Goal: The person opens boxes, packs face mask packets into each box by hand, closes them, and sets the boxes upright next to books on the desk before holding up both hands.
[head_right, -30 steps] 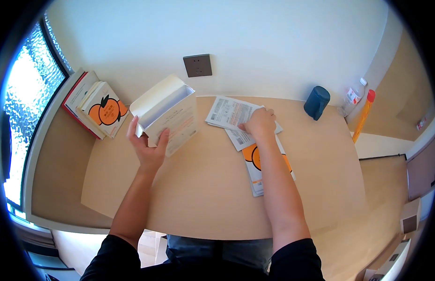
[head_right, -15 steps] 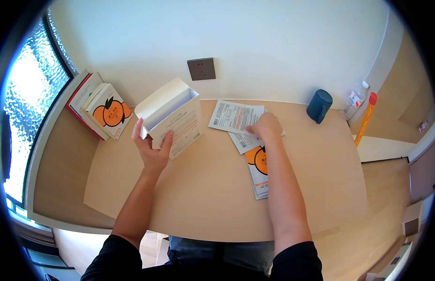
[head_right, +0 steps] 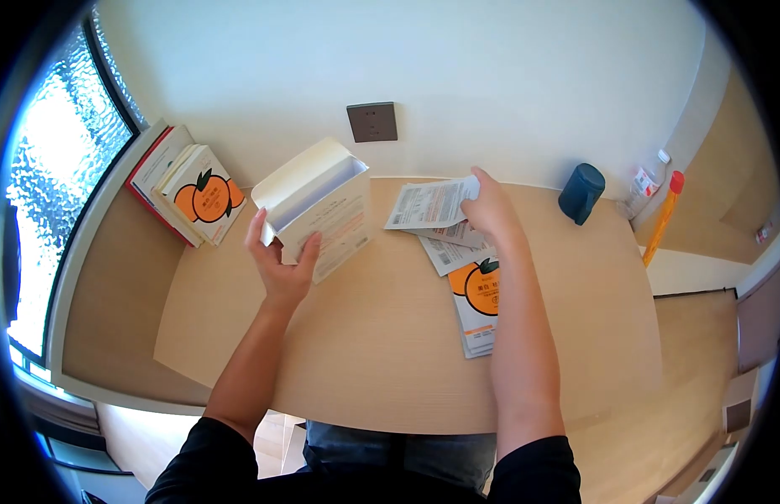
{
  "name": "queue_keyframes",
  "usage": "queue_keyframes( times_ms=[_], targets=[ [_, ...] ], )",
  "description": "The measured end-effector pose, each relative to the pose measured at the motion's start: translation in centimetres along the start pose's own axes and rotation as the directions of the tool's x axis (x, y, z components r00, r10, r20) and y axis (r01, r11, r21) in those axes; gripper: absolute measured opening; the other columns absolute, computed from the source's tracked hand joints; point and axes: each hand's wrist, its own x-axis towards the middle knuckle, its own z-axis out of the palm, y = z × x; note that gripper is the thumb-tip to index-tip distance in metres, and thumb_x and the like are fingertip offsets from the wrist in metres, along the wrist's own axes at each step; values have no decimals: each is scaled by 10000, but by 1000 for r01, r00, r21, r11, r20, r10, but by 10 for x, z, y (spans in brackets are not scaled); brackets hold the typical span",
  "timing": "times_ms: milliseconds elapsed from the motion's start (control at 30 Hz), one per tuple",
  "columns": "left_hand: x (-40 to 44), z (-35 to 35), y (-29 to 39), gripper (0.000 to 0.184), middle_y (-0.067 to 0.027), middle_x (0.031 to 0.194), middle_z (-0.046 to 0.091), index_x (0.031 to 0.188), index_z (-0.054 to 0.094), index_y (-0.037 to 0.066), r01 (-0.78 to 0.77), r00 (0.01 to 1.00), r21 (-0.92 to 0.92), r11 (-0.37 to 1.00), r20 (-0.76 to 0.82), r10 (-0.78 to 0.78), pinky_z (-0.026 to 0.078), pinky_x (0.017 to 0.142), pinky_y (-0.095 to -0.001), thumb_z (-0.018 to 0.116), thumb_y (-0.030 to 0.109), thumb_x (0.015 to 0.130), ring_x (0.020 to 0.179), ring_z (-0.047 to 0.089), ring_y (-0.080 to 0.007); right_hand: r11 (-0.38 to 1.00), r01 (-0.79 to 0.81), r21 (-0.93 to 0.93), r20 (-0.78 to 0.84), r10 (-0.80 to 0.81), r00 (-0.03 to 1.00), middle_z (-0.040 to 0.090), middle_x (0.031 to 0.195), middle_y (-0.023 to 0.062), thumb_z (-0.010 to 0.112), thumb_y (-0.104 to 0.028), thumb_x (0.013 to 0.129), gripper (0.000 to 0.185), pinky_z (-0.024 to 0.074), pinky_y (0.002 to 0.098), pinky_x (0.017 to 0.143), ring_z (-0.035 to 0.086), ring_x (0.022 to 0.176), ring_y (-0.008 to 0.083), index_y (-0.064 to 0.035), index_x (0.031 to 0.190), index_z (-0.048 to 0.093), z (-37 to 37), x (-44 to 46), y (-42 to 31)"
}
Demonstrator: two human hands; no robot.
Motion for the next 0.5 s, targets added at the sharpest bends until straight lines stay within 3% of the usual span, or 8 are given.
queue_keyframes(
  times_ms=[67,167,233,300,367,433,500],
  targets=[
    [0,0,0,857,-161,1428,350,1497,217,72,0,1000,-12,1000,1,0,541,977,-424,783,11,856,1244,540,-291,997,-19,-77,148,31,989,709,1131,173,675,-4,845,544,565,384,803,707,961,229,-5,1375,552,-15,4,-7],
    [0,0,-1,858,-160,1427,351,1496,221,71,6,1000,-31,999,8,-6,541,977,-423,787,12,854,1247,536,-289,962,248,-116,198,-223,955,727,1086,147,674,0,867,469,559,362,797,707,930,225,-1,1329,593,-21,-11,-5],
    [-1,0,-1,862,-159,1429,350,1496,222,71,14,1000,-36,999,10,-14,541,977,-422,791,14,851,1251,532,-287,889,437,-139,84,-429,899,737,1054,139,673,5,879,356,552,346,793,706,907,223,7,1234,648,-20,-28,-9],
    [-1,1,0,859,-177,1416,362,1492,227,69,-20,1000,8,1000,-1,20,549,959,-422,793,13,848,1231,548,-290,864,469,-186,17,-474,880,746,1017,136,673,10,888,266,547,336,792,707,894,226,14,1154,682,-23,-35,-23],
    [0,2,3,845,-191,1324,441,1473,257,55,-104,995,42,994,-8,104,562,894,-406,809,12,834,1146,595,-287,905,353,-237,-10,-366,931,754,974,140,672,16,894,197,544,331,794,710,890,234,19,1089,694,-31,-35,-43],
    [1,5,8,820,-201,1151,588,1439,313,27,-237,971,66,969,-12,239,580,783,-372,837,10,808,996,672,-278,905,379,-193,-112,-404,908,752,934,146,675,19,897,161,542,321,774,714,858,220,22,1058,691,-34,-53,-62],
    [-2,4,12,831,-208,1151,573,1444,280,51,-285,958,73,956,64,280,593,766,-392,823,-1,817,967,682,-278,888,443,-124,-220,-460,860,750,893,142,674,17,907,136,541,306,756,715,824,200,28,1042,685,-37,-62,-70]
  ],
)
